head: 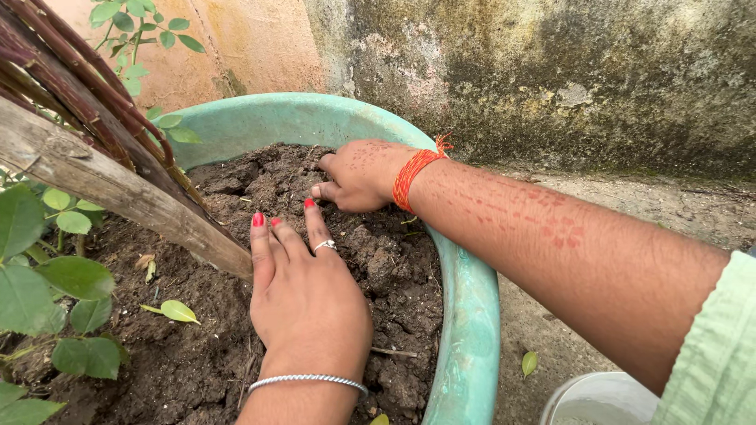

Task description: The person adjusts the stems of a flowering plant in a large pot, then uses their hands to loosen and break up the soil around the base of the plant. They continue to work the soil with their fingers, ensuring it is aerated and settled around the roots.

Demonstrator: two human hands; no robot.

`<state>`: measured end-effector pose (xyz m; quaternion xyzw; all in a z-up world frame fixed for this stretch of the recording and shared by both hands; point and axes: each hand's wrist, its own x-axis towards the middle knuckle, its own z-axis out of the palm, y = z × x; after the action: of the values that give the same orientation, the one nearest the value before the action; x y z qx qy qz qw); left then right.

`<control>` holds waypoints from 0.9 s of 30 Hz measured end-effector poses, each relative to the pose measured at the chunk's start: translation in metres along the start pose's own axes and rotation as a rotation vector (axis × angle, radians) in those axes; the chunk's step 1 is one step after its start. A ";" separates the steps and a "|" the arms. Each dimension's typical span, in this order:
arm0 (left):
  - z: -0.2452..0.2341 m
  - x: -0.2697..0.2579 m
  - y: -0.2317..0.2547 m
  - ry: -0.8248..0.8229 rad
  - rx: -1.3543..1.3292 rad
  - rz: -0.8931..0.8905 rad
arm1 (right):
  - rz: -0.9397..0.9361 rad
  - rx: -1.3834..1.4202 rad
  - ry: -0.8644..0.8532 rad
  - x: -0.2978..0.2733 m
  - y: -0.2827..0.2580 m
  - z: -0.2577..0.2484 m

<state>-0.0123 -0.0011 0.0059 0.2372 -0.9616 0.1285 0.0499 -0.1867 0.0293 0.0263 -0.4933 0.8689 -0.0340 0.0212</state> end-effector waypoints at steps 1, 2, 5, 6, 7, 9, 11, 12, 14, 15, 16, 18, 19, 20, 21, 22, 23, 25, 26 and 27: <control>-0.001 0.000 0.000 -0.034 0.004 0.000 | 0.015 -0.020 0.026 -0.003 -0.002 -0.003; -0.001 0.000 0.000 -0.071 0.009 0.000 | 0.029 -0.039 0.050 -0.006 -0.004 -0.006; 0.000 -0.001 0.001 -0.033 0.013 -0.005 | 0.047 -0.063 0.112 -0.009 -0.005 -0.008; 0.001 -0.001 0.001 -0.034 0.019 -0.009 | 0.050 -0.065 0.129 -0.007 -0.004 -0.007; 0.002 0.000 0.001 -0.035 0.025 -0.013 | 0.026 -0.048 0.148 -0.004 -0.001 -0.005; 0.002 0.000 0.002 -0.048 0.041 -0.013 | -0.021 -0.020 0.186 0.005 0.007 0.002; 0.002 -0.001 0.002 -0.074 0.064 -0.009 | -0.059 0.054 0.171 0.014 0.009 0.012; 0.001 -0.001 0.002 -0.071 0.062 -0.008 | -0.076 0.090 0.164 0.018 0.011 0.016; 0.001 -0.002 0.002 -0.066 0.058 -0.008 | -0.073 0.103 0.100 0.019 0.014 0.019; 0.001 -0.002 0.003 -0.065 0.058 -0.006 | -0.072 0.109 0.067 0.017 0.014 0.019; 0.001 -0.001 0.003 -0.064 0.061 -0.006 | -0.058 0.093 0.071 0.016 0.013 0.017; 0.002 -0.001 0.003 -0.058 0.067 -0.005 | -0.031 0.063 0.078 0.013 0.010 0.013; 0.002 -0.001 0.002 -0.052 0.070 -0.003 | -0.029 0.055 0.094 0.011 0.008 0.011; 0.003 -0.002 0.002 -0.047 0.072 -0.001 | -0.026 0.046 0.110 0.009 0.007 0.008; 0.003 -0.002 0.002 -0.056 0.061 -0.003 | -0.024 0.038 0.125 0.007 0.006 0.006; 0.002 -0.002 0.002 -0.063 0.050 -0.006 | -0.030 0.034 0.166 0.005 0.005 0.005; 0.002 -0.001 0.002 -0.069 0.038 -0.008 | -0.036 0.031 0.207 0.003 0.004 0.004; 0.002 -0.001 0.003 -0.080 0.060 -0.005 | -0.035 0.020 0.264 0.001 0.003 0.002; 0.002 -0.001 0.003 -0.085 0.070 -0.003 | -0.026 0.011 0.278 0.000 0.002 0.001; 0.002 -0.001 0.003 -0.084 0.070 -0.006 | -0.017 0.003 0.293 0.000 0.003 0.001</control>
<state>-0.0127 0.0014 0.0028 0.2468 -0.9571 0.1518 0.0016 -0.1887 0.0307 0.0252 -0.4904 0.8585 -0.1068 -0.1054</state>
